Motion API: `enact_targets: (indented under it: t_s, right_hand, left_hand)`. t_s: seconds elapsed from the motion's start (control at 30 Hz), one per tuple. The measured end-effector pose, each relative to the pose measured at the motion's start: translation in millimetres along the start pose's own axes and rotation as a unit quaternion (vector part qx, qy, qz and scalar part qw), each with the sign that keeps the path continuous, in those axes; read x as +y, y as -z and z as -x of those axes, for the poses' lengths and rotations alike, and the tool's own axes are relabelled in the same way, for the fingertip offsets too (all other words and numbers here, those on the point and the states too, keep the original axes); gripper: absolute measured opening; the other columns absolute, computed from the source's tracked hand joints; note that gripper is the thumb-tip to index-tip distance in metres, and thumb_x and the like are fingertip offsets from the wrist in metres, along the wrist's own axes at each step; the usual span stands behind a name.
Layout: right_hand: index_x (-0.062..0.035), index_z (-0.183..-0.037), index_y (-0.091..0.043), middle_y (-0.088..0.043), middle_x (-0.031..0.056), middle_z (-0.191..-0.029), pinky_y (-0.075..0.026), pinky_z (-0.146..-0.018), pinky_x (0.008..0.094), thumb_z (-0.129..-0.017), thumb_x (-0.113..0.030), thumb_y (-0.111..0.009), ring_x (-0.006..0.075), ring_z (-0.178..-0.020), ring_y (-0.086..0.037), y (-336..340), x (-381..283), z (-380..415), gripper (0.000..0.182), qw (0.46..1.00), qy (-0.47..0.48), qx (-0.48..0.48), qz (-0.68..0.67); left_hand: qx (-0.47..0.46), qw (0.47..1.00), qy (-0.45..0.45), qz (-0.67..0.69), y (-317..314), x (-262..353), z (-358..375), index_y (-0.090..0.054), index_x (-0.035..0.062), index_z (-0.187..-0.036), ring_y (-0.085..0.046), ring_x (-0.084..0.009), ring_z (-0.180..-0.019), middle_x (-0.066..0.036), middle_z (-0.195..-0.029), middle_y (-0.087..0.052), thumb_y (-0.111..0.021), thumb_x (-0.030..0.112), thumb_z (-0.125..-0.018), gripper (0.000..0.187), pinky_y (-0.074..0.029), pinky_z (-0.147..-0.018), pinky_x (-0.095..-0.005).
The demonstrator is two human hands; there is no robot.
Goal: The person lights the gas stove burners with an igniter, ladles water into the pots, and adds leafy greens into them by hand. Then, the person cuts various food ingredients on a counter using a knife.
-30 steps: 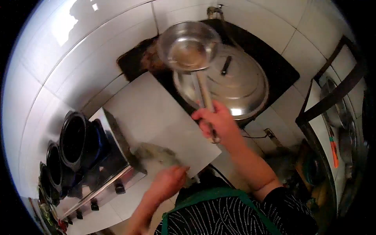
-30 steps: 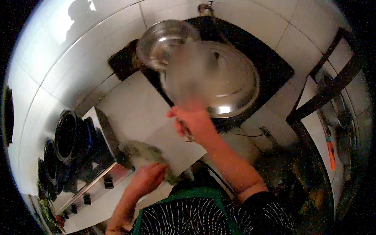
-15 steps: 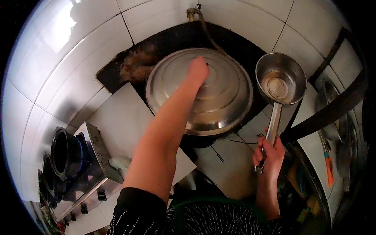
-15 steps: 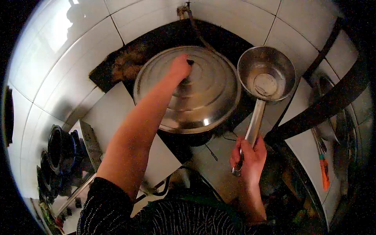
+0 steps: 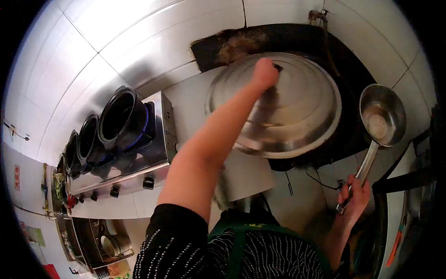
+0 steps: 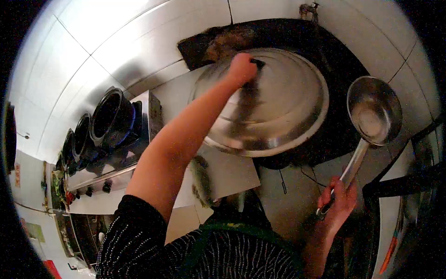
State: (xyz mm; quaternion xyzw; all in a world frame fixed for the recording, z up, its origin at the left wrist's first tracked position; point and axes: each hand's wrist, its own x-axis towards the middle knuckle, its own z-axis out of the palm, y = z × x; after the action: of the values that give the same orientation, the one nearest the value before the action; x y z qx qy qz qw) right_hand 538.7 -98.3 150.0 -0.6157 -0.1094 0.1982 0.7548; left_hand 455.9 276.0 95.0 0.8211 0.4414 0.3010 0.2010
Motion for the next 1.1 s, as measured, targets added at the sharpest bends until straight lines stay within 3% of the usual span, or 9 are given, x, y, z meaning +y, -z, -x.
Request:
enact_targets:
  t_s: [0.27,0.43,0.6,0.63,0.7,0.8,0.93,1.0,1.1]
  right_hand:
    - [-0.0032,-0.09,-0.047,-0.043,0.0007,-0.05,-0.029,-0.032,0.0231,-0.076,-0.008,-0.053,0.0081,-0.036,-0.038,-5.4,4.2,-20.2,0.016,0.98,-0.042,-0.109,0.16]
    - [0.0001,-0.106,-0.048,-0.052,0.0061,-0.058,-0.039,-0.039,0.0273,-0.074,-0.009,-0.055,0.013,-0.044,-0.048,-8.6,21.9,-70.4,0.034,0.948,-0.039,-0.169,0.266]
    - [0.002,-0.111,-0.047,-0.058,0.0144,-0.082,-0.045,-0.05,0.0317,-0.071,-0.008,-0.049,0.0186,-0.053,-0.054,-0.5,52.1,-101.2,0.041,0.815,0.15,-0.174,0.532]
    - [0.002,-0.111,-0.047,-0.058,0.0144,-0.082,-0.045,-0.05,0.0317,-0.071,-0.008,-0.049,0.0186,-0.053,-0.054,-1.6,54.6,-104.2,0.041,0.814,0.152,-0.178,0.532]
    - [0.0028,-0.098,-0.052,-0.056,0.0269,-0.094,-0.043,-0.077,0.0462,-0.07,-0.008,-0.049,0.042,-0.09,-0.053,-3.7,58.5,-109.4,0.03,0.753,0.15,-0.166,0.619]
    - [0.0035,-0.091,-0.053,-0.057,0.0257,-0.092,-0.043,-0.076,0.0463,-0.07,-0.007,-0.047,0.0418,-0.088,-0.054,-14.0,56.8,-106.0,0.024,0.711,0.104,-0.174,0.673]
    - [0.006,-0.084,-0.052,-0.056,0.0197,-0.071,-0.045,-0.05,0.0364,-0.068,-0.006,-0.052,0.0246,-0.055,-0.057,-7.5,80.4,-133.1,0.02,0.726,0.079,-0.24,0.64]
    - [0.0045,-0.073,-0.05,-0.052,0.0156,-0.063,-0.04,-0.039,0.0304,-0.07,-0.006,-0.052,0.0179,-0.047,-0.052,-14.1,67.7,-132.0,0.011,0.826,-0.132,-0.303,0.456]
    - [0.0033,-0.076,-0.049,-0.049,0.0103,-0.064,-0.032,-0.034,0.0215,-0.074,-0.004,-0.05,0.0096,-0.047,-0.045,-11.1,56.3,-122.3,0.008,0.912,-0.23,-0.246,0.234]
  left_hand:
    - [0.016,0.96,0.135,0.243,66.3,-86.2,27.5,-0.058,-0.0024,-0.107,-0.054,-0.0133,-0.064,-0.008,-0.078,-0.062,-0.049,0.001,-0.068,0.04,-0.043,-0.057,-0.0281]
    - [-0.001,0.937,0.163,0.309,91.7,-97.4,41.5,-0.05,-0.0064,-0.114,-0.044,-0.009,-0.051,-0.003,-0.067,-0.052,-0.048,0.001,-0.07,0.045,-0.036,-0.046,-0.0228]
    - [-0.003,0.972,0.107,0.209,86.6,-85.4,50.2,-0.056,-0.0033,-0.106,-0.054,-0.0178,-0.059,-0.011,-0.072,-0.06,-0.05,0.003,-0.069,0.039,-0.042,-0.054,-0.0299]
    - [0.002,0.99,0.062,0.129,83.7,-80.8,51.8,-0.058,-0.0015,-0.103,-0.058,-0.0223,-0.063,-0.015,-0.075,-0.062,-0.05,0.004,-0.068,0.036,-0.044,-0.059,-0.0327]
    - [0.003,0.994,0.047,0.098,77.9,-73.8,56.3,-0.06,0.0006,-0.101,-0.059,-0.0269,-0.069,-0.018,-0.079,-0.061,-0.051,0.005,-0.068,0.035,-0.045,-0.063,-0.0346]
    - [0.005,0.999,0.016,0.042,69.5,-71.3,63.7,-0.061,0.0037,-0.1,-0.058,-0.0355,-0.079,-0.022,-0.084,-0.059,-0.049,0.006,-0.069,0.033,-0.044,-0.069,-0.0383]
    - [-0.016,0.998,-0.021,0.054,63.8,-71.3,76.2,-0.06,0.0038,-0.102,-0.058,-0.0279,-0.081,-0.018,-0.088,-0.061,-0.05,0.006,-0.071,0.033,-0.045,-0.072,-0.0351]
    - [-0.021,0.999,-0.014,0.037,62.7,-75.9,78.3,-0.06,0.0032,-0.104,-0.059,-0.0199,-0.08,-0.015,-0.089,-0.063,-0.052,0.007,-0.072,0.032,-0.045,-0.073,-0.0304]
    - [0.025,0.988,-0.111,0.105,50.6,-92.8,77.4,-0.061,0.0043,-0.098,-0.057,-0.0364,-0.085,-0.021,-0.088,-0.06,-0.048,0.003,-0.069,0.032,-0.045,-0.073,-0.04]
